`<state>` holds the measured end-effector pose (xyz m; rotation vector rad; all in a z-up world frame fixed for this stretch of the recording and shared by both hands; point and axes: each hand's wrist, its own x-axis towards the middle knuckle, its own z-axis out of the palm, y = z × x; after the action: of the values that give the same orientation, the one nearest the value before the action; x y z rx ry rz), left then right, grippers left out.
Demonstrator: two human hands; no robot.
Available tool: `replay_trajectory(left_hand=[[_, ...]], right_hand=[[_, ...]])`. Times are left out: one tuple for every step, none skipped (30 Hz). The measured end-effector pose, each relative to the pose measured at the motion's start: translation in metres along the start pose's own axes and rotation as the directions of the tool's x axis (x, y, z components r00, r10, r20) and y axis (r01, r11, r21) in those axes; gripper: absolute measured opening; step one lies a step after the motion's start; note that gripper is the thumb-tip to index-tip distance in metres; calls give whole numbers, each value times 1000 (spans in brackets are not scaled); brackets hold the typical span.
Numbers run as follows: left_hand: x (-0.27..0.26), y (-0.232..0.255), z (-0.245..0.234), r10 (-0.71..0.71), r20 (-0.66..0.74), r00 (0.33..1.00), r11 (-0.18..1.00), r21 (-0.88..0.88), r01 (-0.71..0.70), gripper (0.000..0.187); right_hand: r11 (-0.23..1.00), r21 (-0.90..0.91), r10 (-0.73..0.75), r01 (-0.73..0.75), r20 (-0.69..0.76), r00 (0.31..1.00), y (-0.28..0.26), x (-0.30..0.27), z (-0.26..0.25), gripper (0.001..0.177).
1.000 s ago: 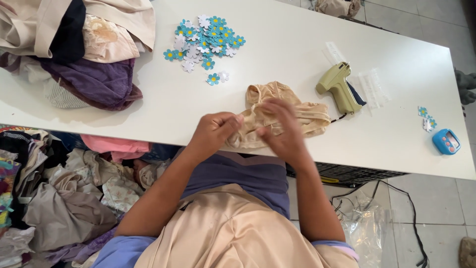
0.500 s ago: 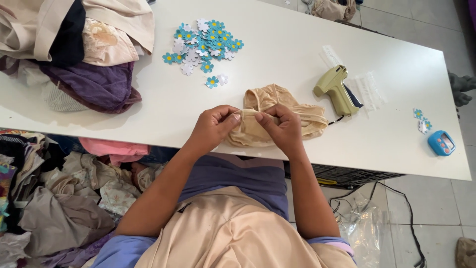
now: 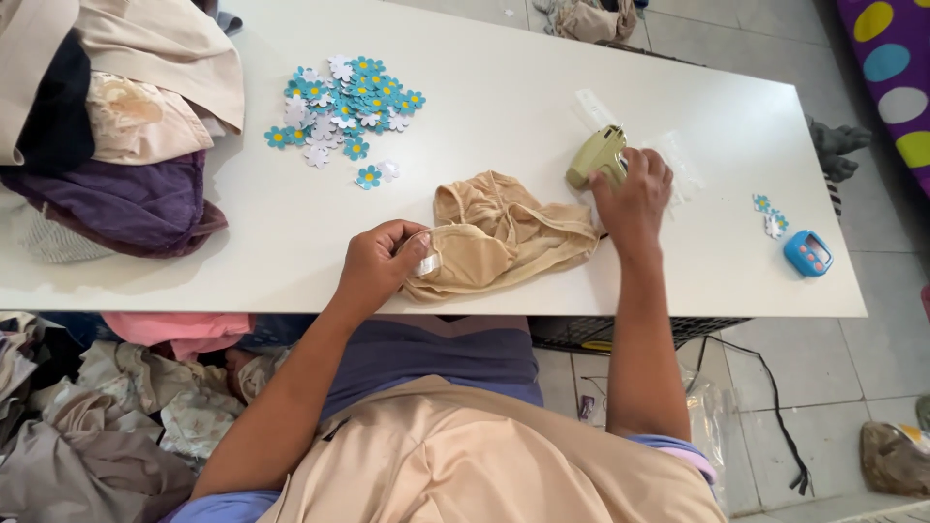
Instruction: Attaching decorative flower cutouts to lingerie items using a hot glue gun.
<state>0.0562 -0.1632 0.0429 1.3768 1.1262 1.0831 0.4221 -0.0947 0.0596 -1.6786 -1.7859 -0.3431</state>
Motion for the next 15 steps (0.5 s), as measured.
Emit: replay_trajectory(left_hand=[[0,0,0,1,-3,1000,1000,-2,-1,19],[0,-1,1,2,-5,1000,1000,-4,-2,19],[-1,-2,1,3,-6,1000,1000,-6,-3,19],[-1,0,1,3,-8,1000,1000,-7,-3,19],[-1,3,1,-1,-9,1000,1000,-13,1,19],[-1,5,1,-5,-11,1000,1000,-18,5,19],[-2,6,1,-6,-14,1000,1000,-18,6,19],[-3,8,1,-12,-13,1000,1000,-21,12,19],[-4,9,1,-19,-15,1000,1000,-25,19,19],[-3,10,0,-21,-21,1000,999,-25,20,19],[-5,9,-1,-15,-30,999,1000,-27,14,19],[-6,9,-2,-9,-39,999,1000,-30,8,19],[-6,11,-3,-13,-47,999,1000,-29,12,19],[-6,13,-4,-20,-8,1000,1000,1,20,25],[-7,15,-5,-27,31,999,999,30,27,30]], right_hand=[[1000,0,-4,4,0,1000,9,-1,2,46],[993,-67,111,-101,155,982,18,-2,3,60],[970,-149,231,-194,296,927,26,-3,5,75],[970,-149,229,-192,297,927,27,-5,7,75],[972,-138,221,-188,286,932,28,-8,8,71],[974,-128,214,-185,275,937,29,-11,9,68],[975,-126,211,-183,277,937,33,-12,9,68],[988,-29,154,-151,187,970,36,-13,8,58],[992,65,100,-106,92,991,39,-13,8,48],[992,69,96,-103,95,991,51,-11,8,48],[953,261,160,-155,3,987,62,-10,8,42],[875,447,240,-183,-73,968,73,-9,9,36],[874,451,236,-182,-67,969,75,-6,-5,36],[658,716,403,-233,-74,912,76,-4,-19,22],[370,901,554,-224,-21,832,79,0,-32,10]])
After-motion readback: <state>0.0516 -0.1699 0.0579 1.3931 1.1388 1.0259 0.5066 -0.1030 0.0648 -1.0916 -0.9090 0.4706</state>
